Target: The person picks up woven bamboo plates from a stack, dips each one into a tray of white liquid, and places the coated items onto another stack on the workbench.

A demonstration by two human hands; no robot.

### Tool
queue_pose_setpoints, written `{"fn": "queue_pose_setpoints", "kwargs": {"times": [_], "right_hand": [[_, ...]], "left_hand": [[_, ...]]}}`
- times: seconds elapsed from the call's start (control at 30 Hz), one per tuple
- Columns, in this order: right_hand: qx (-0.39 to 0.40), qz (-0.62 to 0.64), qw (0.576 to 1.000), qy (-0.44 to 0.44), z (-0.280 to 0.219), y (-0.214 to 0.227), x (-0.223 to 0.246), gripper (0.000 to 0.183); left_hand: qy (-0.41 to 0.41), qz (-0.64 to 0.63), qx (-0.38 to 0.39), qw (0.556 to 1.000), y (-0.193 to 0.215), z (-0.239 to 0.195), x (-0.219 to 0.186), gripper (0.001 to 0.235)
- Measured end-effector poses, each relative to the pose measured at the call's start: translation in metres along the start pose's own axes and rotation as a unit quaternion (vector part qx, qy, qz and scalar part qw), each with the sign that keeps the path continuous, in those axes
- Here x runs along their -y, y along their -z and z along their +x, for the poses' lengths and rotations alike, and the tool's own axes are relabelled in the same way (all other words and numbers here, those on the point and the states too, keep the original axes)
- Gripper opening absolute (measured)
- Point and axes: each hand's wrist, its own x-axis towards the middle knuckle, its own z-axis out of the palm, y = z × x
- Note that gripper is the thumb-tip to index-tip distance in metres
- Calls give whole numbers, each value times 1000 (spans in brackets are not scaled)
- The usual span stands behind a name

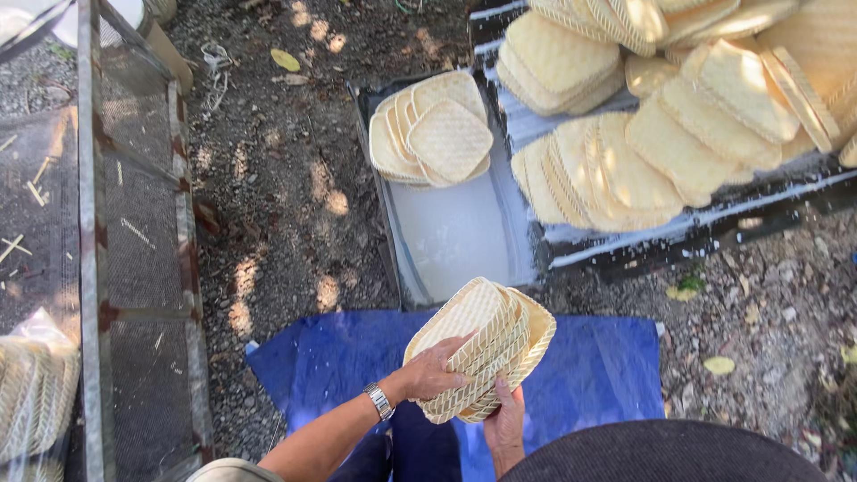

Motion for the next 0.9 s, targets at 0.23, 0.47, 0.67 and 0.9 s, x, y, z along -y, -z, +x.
{"fn": "queue_pose_setpoints", "kwargs": {"times": [0.23,0.47,0.67,0.9], "right_hand": [[-41,149,983,-103,116,-71,24,66],[-2,235,965,-113,238,-158,23,75],[0,249,963,-108,330,-214,7,76],[171,220,960,-35,504,-259,-37,80]], "left_hand": [[20,190,-42,981,66,88,-28,92],[92,323,-61,940,140,174,-45,89],[49,400,-117,907,211,243,-34,80],[-11,475,-134,870,324,353,34,89]]}}
